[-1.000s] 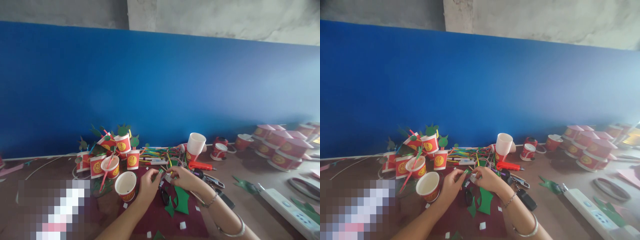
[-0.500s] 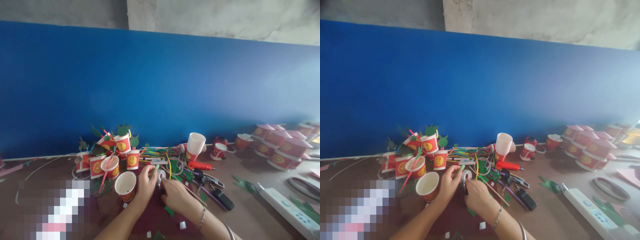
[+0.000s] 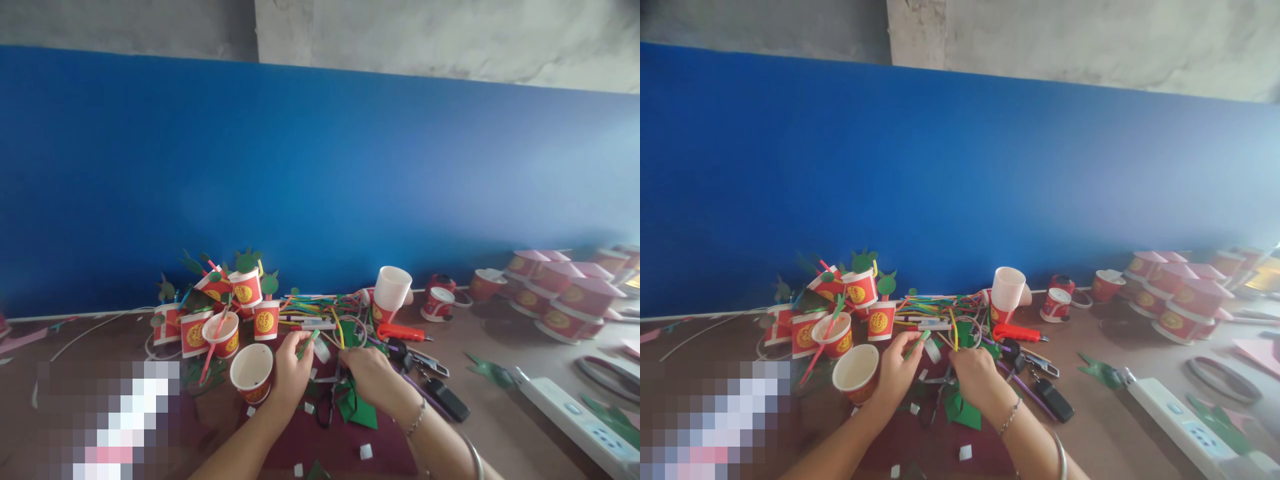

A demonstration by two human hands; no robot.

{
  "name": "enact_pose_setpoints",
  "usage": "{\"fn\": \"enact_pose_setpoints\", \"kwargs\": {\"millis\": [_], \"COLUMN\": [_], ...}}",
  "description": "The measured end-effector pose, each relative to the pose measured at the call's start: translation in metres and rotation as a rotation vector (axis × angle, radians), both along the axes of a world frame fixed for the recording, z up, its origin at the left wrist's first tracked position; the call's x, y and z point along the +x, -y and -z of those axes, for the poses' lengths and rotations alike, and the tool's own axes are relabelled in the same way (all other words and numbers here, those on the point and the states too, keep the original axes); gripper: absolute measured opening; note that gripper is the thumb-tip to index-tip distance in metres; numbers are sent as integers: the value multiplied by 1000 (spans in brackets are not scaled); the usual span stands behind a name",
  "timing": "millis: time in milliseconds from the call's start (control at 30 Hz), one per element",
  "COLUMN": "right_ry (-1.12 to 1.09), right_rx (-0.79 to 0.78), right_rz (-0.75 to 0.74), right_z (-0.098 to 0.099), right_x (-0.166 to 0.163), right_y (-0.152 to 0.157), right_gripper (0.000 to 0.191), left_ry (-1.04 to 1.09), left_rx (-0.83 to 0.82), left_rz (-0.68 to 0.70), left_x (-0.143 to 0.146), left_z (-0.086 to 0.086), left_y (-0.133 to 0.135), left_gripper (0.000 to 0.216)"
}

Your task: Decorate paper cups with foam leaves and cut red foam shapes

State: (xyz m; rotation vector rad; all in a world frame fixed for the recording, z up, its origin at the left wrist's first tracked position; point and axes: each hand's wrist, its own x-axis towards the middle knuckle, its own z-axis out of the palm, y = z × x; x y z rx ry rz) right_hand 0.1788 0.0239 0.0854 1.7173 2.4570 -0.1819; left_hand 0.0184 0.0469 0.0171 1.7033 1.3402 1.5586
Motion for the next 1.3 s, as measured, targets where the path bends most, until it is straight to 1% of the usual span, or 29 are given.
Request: {"fn": "enact_pose_setpoints", "kwargs": {"millis": [133, 333, 400, 467, 500, 567, 600, 700, 733, 833, 900, 967, 1033, 1133, 1300], "right_ry": [-62, -122, -166, -211, -227, -230, -213, -162, -156, -163, -171, -185, -196, -206, -152], "right_rx": [11, -35, -55, -120, -154, -197, -194, -189, -214, -306, -325, -272, -170, -30, 34], "right_rz": [31, 16, 25, 22, 18, 23, 26, 8, -2, 1, 27, 51, 62, 30, -11], "right_z": [-4, 2, 2, 1, -1, -2, -2, -2, -2, -8, -13, -16, -18, -18, -21], "right_x": [9, 24, 29, 32, 33, 33, 33, 36, 37, 44, 49, 51, 50, 45, 39], "right_y": [-5, -14, -17, -19, -19, -19, -19, -18, -17, -17, -16, -17, -17, -16, -13], "right_gripper": [44, 46, 41, 33, 35, 48, 50, 48, 51, 68, 71, 65, 54, 46, 38], "left_ry": [23, 8, -11, -29, -40, -70, -88, -126, -129, -146, -193, -262, -325, -393, -480], "left_rx": [-8, -2, 2, 12, 22, 48, 62, 91, 95, 100, 104, 111, 127, 180, 262], "left_rz": [-18, -34, -37, -41, -41, -41, -44, -57, -61, -66, -71, -74, -75, -79, -81], "left_x": [0, -1, -1, -1, -1, -2, -2, -3, -3, -4, -4, -5, -6, -6, -7], "left_z": [2, 3, 3, 3, 4, 4, 5, 6, 6, 6, 5, 2, -1, -4, -8], "left_y": [-3, -5, -4, -4, -4, -4, -4, -5, -6, -6, -6, -4, -2, 1, 5], "left_gripper": [12, 13, 13, 13, 13, 14, 14, 14, 14, 14, 15, 16, 18, 20, 24]}}
